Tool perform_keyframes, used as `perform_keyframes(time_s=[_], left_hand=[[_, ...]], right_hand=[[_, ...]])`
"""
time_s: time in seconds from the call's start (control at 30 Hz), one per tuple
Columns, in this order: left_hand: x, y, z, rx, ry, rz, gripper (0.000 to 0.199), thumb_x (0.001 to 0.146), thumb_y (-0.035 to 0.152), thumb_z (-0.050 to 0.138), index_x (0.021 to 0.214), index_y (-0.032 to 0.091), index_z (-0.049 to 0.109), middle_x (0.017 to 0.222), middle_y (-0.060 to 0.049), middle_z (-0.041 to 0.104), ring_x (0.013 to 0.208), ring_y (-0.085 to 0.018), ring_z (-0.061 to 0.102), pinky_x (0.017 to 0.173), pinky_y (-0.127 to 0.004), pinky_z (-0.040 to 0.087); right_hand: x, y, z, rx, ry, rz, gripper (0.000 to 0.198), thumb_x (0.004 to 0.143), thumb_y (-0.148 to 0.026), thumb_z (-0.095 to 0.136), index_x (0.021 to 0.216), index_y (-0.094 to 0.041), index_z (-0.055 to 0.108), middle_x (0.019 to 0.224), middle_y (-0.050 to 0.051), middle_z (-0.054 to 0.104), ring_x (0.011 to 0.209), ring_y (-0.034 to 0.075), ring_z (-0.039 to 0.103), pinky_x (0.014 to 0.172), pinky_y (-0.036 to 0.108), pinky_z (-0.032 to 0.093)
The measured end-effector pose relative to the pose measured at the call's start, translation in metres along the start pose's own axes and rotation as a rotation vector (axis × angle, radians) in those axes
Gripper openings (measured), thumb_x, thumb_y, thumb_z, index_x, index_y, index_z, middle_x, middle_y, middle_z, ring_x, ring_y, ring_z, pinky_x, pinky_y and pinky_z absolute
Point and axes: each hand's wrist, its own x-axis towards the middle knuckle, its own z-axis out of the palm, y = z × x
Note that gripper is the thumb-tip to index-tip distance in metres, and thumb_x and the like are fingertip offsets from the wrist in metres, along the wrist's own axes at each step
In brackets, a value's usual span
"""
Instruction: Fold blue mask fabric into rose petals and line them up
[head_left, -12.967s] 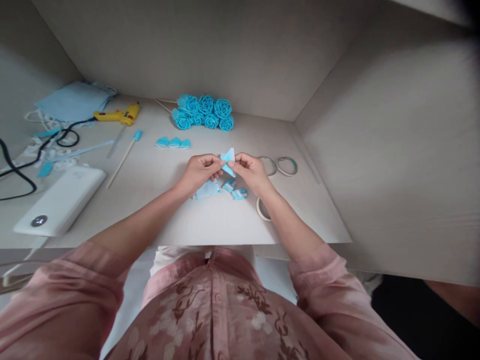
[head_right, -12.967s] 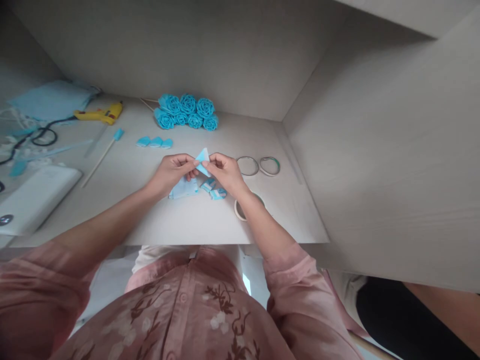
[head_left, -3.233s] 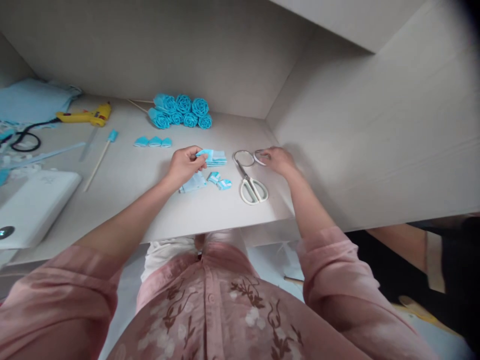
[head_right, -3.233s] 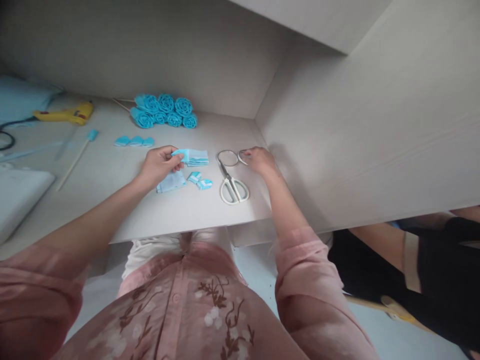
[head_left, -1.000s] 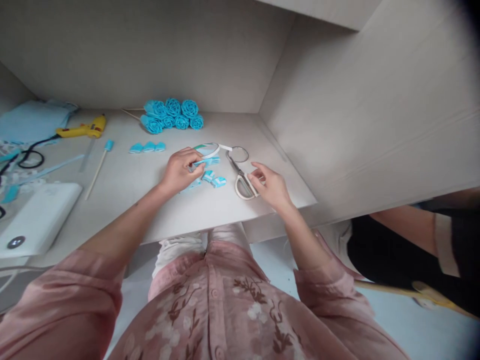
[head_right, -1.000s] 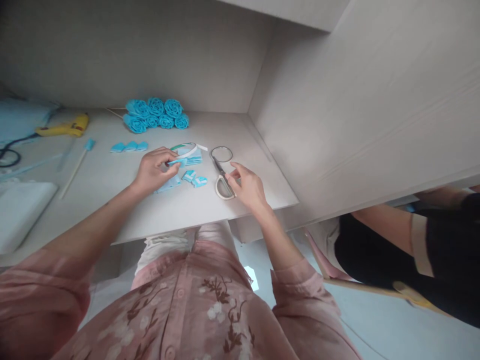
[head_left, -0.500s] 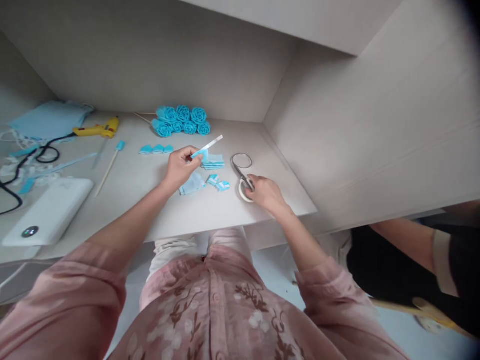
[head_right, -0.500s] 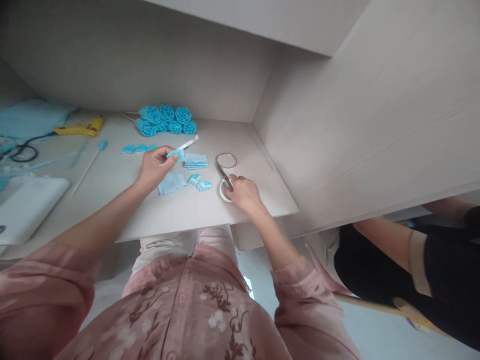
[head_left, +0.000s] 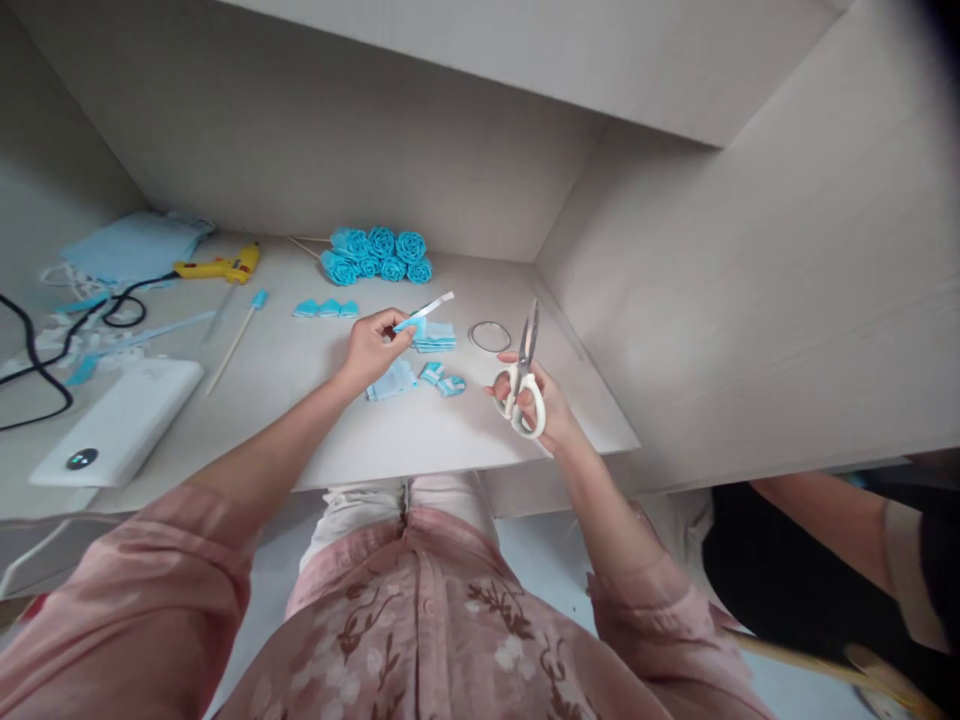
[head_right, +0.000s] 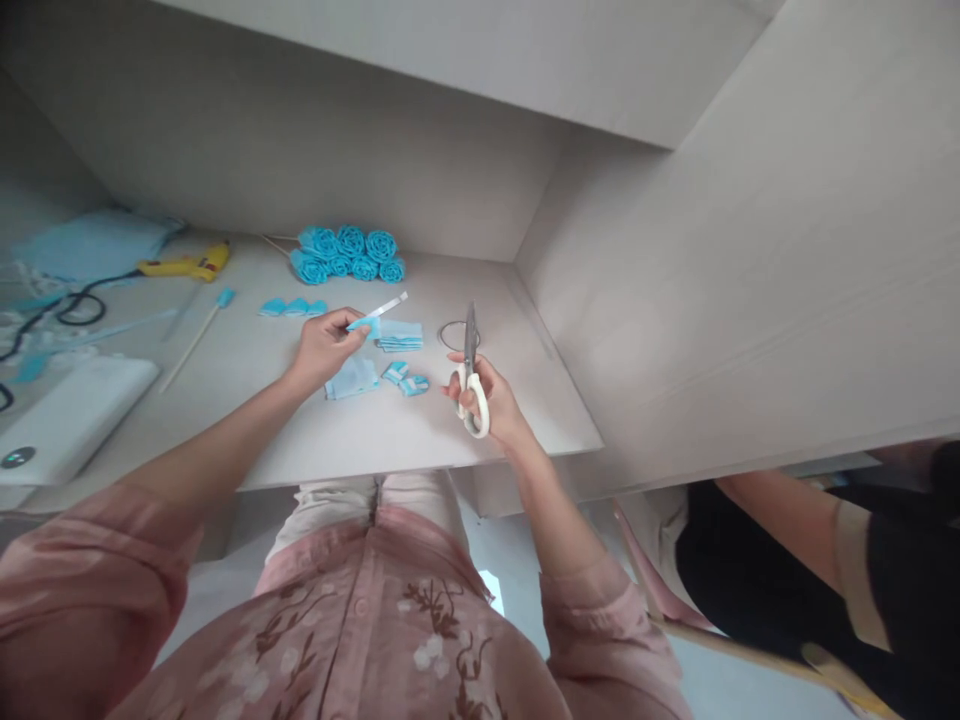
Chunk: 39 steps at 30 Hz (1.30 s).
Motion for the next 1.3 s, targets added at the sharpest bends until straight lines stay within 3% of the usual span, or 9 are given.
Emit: perform_keyframes(time_s=[0.13,0.27,0.33,0.47,0.57,0.67,0.97,1.3], left_hand=[[-0.002,0.003,0.000,0.006,0.018,-0.015,0.015,0.078,0.030,0.062,0.070,0.018,0.061,0.066,0.001,0.059,0.062,-0.012,0.051,0.059,-0.023,0.040],[-0.003,0.011,0.000,0.024,0.043,-0.013,0.015,0.078,0.028,0.061,0.068,0.018,0.060,0.067,0.000,0.060,0.062,-0.012,0.051,0.059,-0.023,0.040],[-0.002,0.015,0.000,0.049,0.066,-0.001,0.015,0.079,0.027,0.060,0.067,0.018,0.060,0.069,0.000,0.061,0.062,-0.012,0.051,0.058,-0.023,0.040],[-0.001,0.019,-0.002,0.108,0.113,0.043,0.013,0.079,0.023,0.059,0.068,0.018,0.061,0.072,-0.001,0.064,0.063,-0.011,0.054,0.057,-0.023,0.040],[-0.002,0.021,-0.002,0.174,0.123,0.091,0.013,0.080,0.021,0.059,0.068,0.017,0.061,0.073,-0.001,0.065,0.065,-0.012,0.056,0.057,-0.023,0.040],[-0.003,0.023,-0.001,0.237,0.105,0.112,0.015,0.082,0.021,0.060,0.068,0.018,0.061,0.074,-0.002,0.067,0.068,-0.013,0.058,0.058,-0.024,0.041],[-0.005,0.025,0.000,0.274,0.032,0.173,0.016,0.085,0.024,0.060,0.070,0.019,0.064,0.080,-0.005,0.073,0.074,-0.016,0.064,0.065,-0.027,0.047],[-0.008,0.026,0.003,0.259,-0.004,0.202,0.014,0.085,0.021,0.061,0.072,0.018,0.066,0.083,-0.007,0.075,0.072,-0.016,0.065,0.068,-0.028,0.049]], right_hand=[[0.021,-0.007,-0.008,-0.138,0.005,0.007,0.090,0.060,-0.068,0.080,0.137,-0.034,0.047,0.092,0.002,0.069,0.091,0.023,0.068,0.084,0.038,0.057],[0.044,-0.009,-0.018,-0.137,-0.052,-0.095,0.089,0.069,-0.083,0.058,0.141,-0.033,0.044,0.111,0.006,0.067,0.113,0.025,0.064,0.102,0.044,0.049],[0.055,-0.007,-0.019,-0.185,-0.064,-0.082,0.085,0.074,-0.084,0.052,0.139,-0.030,0.046,0.116,0.007,0.064,0.113,0.025,0.064,0.101,0.043,0.050],[0.072,-0.004,-0.013,-0.596,0.062,-0.005,0.073,0.076,-0.066,0.067,0.134,-0.024,0.052,0.111,0.008,0.065,0.096,0.023,0.065,0.086,0.040,0.054],[0.082,-0.006,-0.004,-0.986,0.172,-0.073,0.066,0.075,-0.056,0.072,0.129,-0.022,0.057,0.116,0.011,0.065,0.098,0.026,0.064,0.090,0.044,0.050],[0.091,-0.005,0.005,-1.171,0.138,-0.153,0.059,0.079,-0.051,0.069,0.128,-0.020,0.058,0.114,0.013,0.066,0.100,0.029,0.063,0.090,0.045,0.049],[0.118,0.008,0.021,-1.148,0.084,-0.187,0.055,0.083,-0.051,0.065,0.129,-0.022,0.057,0.112,0.013,0.068,0.098,0.028,0.063,0.086,0.042,0.048],[0.115,0.014,0.022,-1.042,0.096,-0.194,0.056,0.083,-0.050,0.065,0.129,-0.019,0.059,0.108,0.011,0.072,0.095,0.027,0.066,0.085,0.039,0.049]])
